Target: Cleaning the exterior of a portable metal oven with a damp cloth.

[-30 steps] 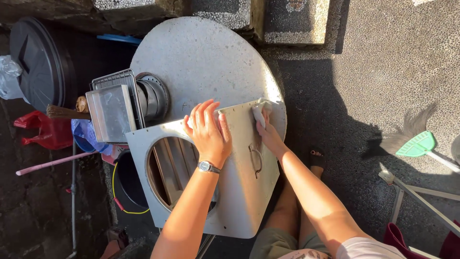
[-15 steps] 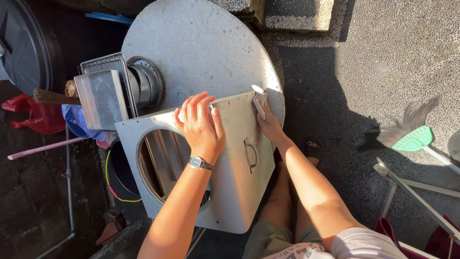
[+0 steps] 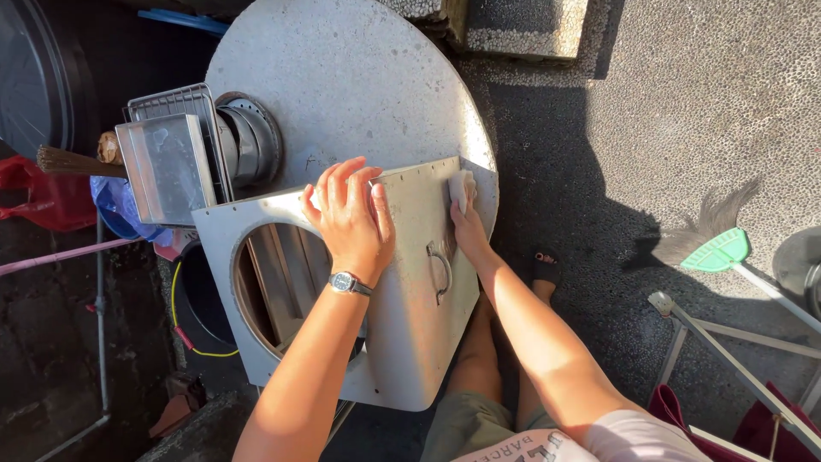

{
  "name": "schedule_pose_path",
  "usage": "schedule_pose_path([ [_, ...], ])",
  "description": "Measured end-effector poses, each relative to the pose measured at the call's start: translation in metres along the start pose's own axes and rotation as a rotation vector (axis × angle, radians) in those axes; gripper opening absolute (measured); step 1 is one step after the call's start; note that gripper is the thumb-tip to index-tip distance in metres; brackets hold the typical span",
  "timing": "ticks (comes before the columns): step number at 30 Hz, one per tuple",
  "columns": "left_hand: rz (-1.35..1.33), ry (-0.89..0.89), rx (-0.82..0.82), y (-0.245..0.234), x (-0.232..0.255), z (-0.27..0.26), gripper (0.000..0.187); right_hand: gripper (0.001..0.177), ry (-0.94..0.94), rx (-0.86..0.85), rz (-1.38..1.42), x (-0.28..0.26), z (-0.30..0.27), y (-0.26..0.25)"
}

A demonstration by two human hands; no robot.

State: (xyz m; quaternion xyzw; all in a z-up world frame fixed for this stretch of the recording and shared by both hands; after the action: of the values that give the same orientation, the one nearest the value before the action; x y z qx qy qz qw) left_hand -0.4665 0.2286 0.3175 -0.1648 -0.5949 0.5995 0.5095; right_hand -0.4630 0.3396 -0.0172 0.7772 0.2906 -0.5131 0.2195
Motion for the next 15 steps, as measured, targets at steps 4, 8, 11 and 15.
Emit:
schedule_pose_path([
  [4, 0.002, -0.004, -0.005, 0.001, 0.000, -0.002, 0.015, 0.058, -0.106, 0.012, -0.106, 0.009, 0.011, -0.007],
  [8, 0.001, 0.011, -0.032, 0.001, -0.002, -0.002, 0.014, 0.050, 0.182, -0.135, -0.186, 0.057, -0.114, -0.020],
  [11, -0.005, 0.015, -0.020, 0.001, -0.002, 0.001, 0.015, 0.052, 0.095, -0.179, -0.287, 0.138, -0.186, -0.015],
  [15, -0.026, 0.021, -0.017, 0.000, -0.003, -0.001, 0.023, 0.052, 0.415, -0.089, 0.083, 0.165, -0.172, 0.013],
])
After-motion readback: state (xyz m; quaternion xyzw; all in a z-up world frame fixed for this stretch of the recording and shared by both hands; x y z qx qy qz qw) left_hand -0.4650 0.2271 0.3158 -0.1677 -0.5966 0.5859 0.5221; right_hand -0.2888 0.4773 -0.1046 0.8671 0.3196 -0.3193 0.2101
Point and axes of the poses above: each hand's wrist, its own z-axis towards the middle knuckle, its own y-axis out of the palm, x = y × z, the point moved 2 cm from there along z, towards the middle knuckle, and after that the axes turned 15 degrees about -z, right-handed, at the moved point
